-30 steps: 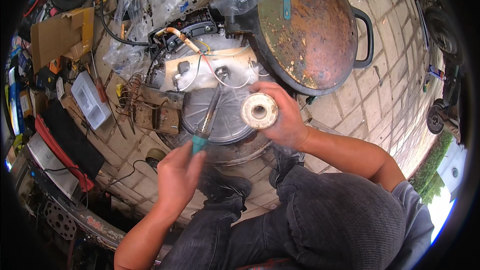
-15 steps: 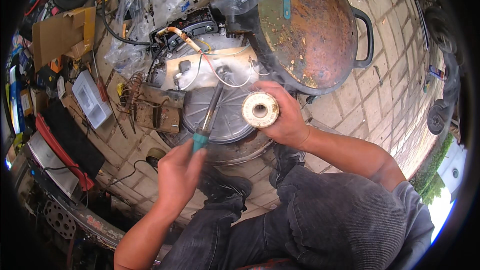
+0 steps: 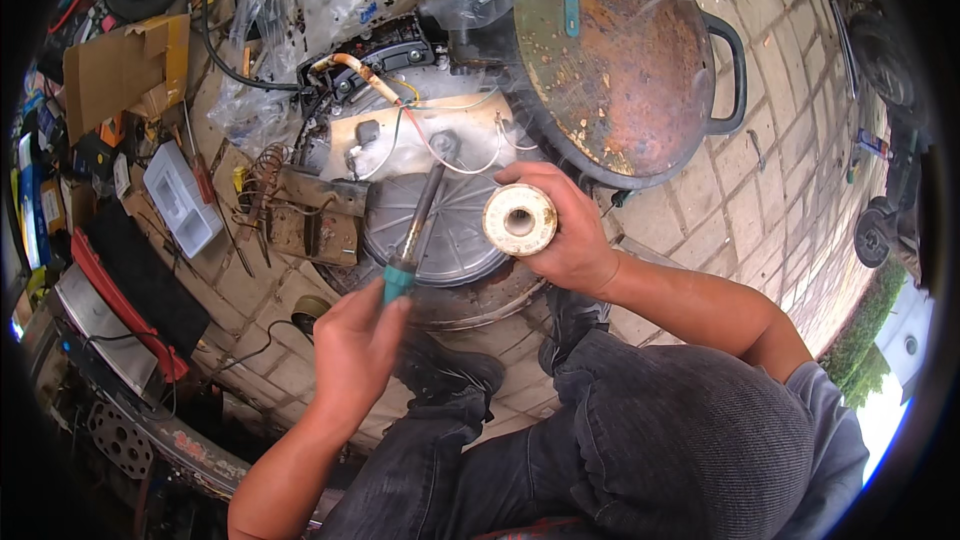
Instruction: The person sits on the floor and uses a soldering iron to heat and join wires on a small electronic component. They apply solder from a spool to the connection points and then inspect the finished joint.
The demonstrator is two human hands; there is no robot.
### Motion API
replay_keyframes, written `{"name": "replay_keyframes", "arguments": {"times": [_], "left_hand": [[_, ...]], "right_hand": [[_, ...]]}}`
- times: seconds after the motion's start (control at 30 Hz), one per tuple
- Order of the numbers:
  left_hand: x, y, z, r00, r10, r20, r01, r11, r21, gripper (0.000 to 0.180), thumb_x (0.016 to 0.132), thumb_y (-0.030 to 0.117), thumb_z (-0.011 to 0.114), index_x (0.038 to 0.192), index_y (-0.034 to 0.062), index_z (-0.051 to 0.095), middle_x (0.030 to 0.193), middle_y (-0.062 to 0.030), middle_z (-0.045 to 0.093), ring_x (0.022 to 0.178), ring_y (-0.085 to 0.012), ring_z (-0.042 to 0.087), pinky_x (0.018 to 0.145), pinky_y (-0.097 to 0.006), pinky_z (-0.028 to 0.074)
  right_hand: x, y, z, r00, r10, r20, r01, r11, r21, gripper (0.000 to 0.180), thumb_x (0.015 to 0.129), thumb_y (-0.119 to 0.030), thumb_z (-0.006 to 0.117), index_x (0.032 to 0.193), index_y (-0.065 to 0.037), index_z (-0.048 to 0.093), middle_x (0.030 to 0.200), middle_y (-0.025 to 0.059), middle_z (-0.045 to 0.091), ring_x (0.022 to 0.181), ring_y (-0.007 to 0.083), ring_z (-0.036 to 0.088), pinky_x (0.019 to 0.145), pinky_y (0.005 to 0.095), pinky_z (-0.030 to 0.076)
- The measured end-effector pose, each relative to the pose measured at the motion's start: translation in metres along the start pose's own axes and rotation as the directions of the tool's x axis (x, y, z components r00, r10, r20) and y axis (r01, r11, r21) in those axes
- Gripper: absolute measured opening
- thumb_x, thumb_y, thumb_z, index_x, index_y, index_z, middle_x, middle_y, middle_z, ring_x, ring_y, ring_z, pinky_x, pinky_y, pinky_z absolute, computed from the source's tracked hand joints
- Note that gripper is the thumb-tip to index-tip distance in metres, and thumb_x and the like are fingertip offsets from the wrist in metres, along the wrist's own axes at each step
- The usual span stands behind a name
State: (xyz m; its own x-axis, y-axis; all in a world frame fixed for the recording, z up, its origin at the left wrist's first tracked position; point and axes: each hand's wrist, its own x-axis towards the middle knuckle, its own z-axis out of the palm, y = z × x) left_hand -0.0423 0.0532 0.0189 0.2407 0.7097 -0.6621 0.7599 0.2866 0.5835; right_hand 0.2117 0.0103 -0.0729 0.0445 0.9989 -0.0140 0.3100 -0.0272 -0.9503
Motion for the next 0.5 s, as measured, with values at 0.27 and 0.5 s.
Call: {"name": "replay_keyframes", "arguments": {"times": [0.27,0.5], "left_hand": [[-0.002,0.001,0.001,0.999,-0.023,-0.024,0.023,1.0,-0.002,0.03,0.087,0.01,0.071,0.114,-0.0053,0.067,0.082,-0.0198,0.067,0.073,-0.0301,0.066,0.07,-0.037,0.051],[-0.002,-0.006,0.001,0.998,0.062,-0.021,-0.062,0.998,0.018,0.033,0.092,0.012,0.07,0.121,-0.0053,0.066,0.077,-0.0046,0.059,0.062,-0.0074,0.054,0.055,-0.026,0.045]], "right_hand": [[0.004,-0.004,0.002,0.999,0.007,-0.044,-0.006,1.0,0.013,0.049,0.072,-0.003,0.081,0.113,-0.001,0.056,0.117,0.0151,0.063,0.106,0.0327,0.064,0.09,0.038,0.052],[0.01,-0.003,0.008,0.996,-0.015,-0.084,0.014,1.0,-0.011,0.047,0.073,-0.003,0.081,0.112,-0.001,0.056,0.115,0.0145,0.063,0.103,0.0326,0.065,0.088,0.0377,0.053]]}}
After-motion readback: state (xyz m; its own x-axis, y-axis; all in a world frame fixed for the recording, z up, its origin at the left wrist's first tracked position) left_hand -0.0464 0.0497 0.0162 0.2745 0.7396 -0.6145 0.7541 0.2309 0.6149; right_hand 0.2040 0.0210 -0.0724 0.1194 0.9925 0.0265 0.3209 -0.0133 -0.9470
